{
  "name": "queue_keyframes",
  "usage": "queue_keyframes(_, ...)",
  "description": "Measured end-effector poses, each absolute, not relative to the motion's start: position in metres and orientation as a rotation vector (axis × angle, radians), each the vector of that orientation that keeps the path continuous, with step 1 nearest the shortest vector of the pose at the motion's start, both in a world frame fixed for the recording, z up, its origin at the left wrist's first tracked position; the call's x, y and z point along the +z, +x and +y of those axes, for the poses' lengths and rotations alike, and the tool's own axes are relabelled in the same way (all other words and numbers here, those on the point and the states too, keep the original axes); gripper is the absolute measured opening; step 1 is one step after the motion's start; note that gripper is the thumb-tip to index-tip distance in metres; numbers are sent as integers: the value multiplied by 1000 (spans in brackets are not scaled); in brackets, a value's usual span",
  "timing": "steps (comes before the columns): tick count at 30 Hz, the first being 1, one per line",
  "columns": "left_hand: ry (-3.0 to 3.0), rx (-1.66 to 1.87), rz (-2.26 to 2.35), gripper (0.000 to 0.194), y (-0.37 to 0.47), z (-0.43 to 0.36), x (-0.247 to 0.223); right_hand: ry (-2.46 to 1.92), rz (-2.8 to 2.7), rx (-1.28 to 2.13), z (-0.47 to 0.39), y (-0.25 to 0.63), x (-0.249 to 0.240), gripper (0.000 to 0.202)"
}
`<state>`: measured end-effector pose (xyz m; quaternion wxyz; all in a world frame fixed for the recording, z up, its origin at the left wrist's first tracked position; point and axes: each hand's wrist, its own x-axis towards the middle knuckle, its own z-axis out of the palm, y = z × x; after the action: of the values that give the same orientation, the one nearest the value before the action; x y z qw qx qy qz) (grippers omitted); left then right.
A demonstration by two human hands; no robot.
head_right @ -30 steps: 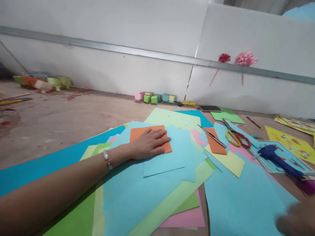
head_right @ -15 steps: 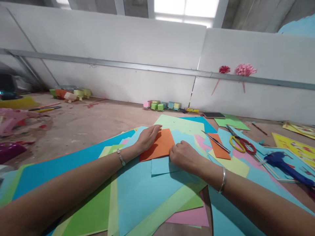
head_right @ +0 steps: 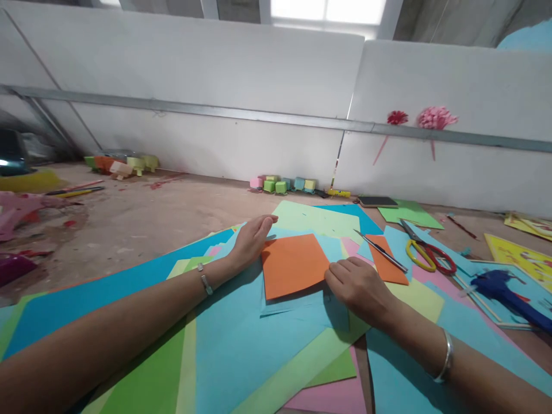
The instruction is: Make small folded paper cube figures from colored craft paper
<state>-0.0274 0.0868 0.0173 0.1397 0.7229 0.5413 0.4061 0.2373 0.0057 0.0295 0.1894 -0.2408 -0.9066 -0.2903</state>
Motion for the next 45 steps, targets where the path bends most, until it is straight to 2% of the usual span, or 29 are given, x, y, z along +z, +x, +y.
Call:
queue_keyframes(7, 2144, 1015, 1605, 41, -28, 84, 16, -713, -2354, -555, 13, 252, 12, 23)
queue_keyframes(11, 2192, 945, 1616, 40, -28, 83, 17, -646, -2273, -345, 9, 248, 13, 15)
queue_keyframes(13, 2203, 960, 1626, 40, -28, 83, 17, -639, -2209, -325, 4, 246, 13, 12)
queue_keyframes(16, 2201, 1088, 1675, 38, -27, 82, 18, -596, -2180, -379, -2, 244, 15, 18)
queue_keyframes(19, 2160, 1271, 1665, 25, -25, 77, 23, -560, -2182, -488, -5, 244, 19, 17)
queue_keyframes(21, 2135, 1243, 1601, 21, -22, 72, 26, -538, -2204, -470, -5, 243, 20, 12)
queue_keyframes(24, 2152, 1026, 1539, 24, -18, 66, 29, -512, -2286, -321, -5, 241, 18, 7)
queue_keyframes(26, 2193, 880, 1560, 27, -16, 64, 28, -512, -2336, -205, -5, 239, 14, 11)
queue_keyframes(31, 2323, 592, 1603, 51, -16, 65, 24, -336, -2435, -20, -8, 234, 12, 19)
queue_keyframes(35, 2062, 766, 1411, 65, -12, 62, 24, -248, -2335, -138, -13, 230, 20, 8)
queue_keyframes(38, 1672, 934, 1146, 69, -8, 56, 26, -182, -2270, -196, -16, 227, 22, 11)
queue_keyframes(40, 1494, 966, 1031, 64, -6, 52, 28, -171, -2261, -154, -18, 226, 20, 16)
queue_keyframes(45, 1422, 749, 842, 32, 1, 33, 35, -453, -2164, 77, -21, 225, 14, 17)
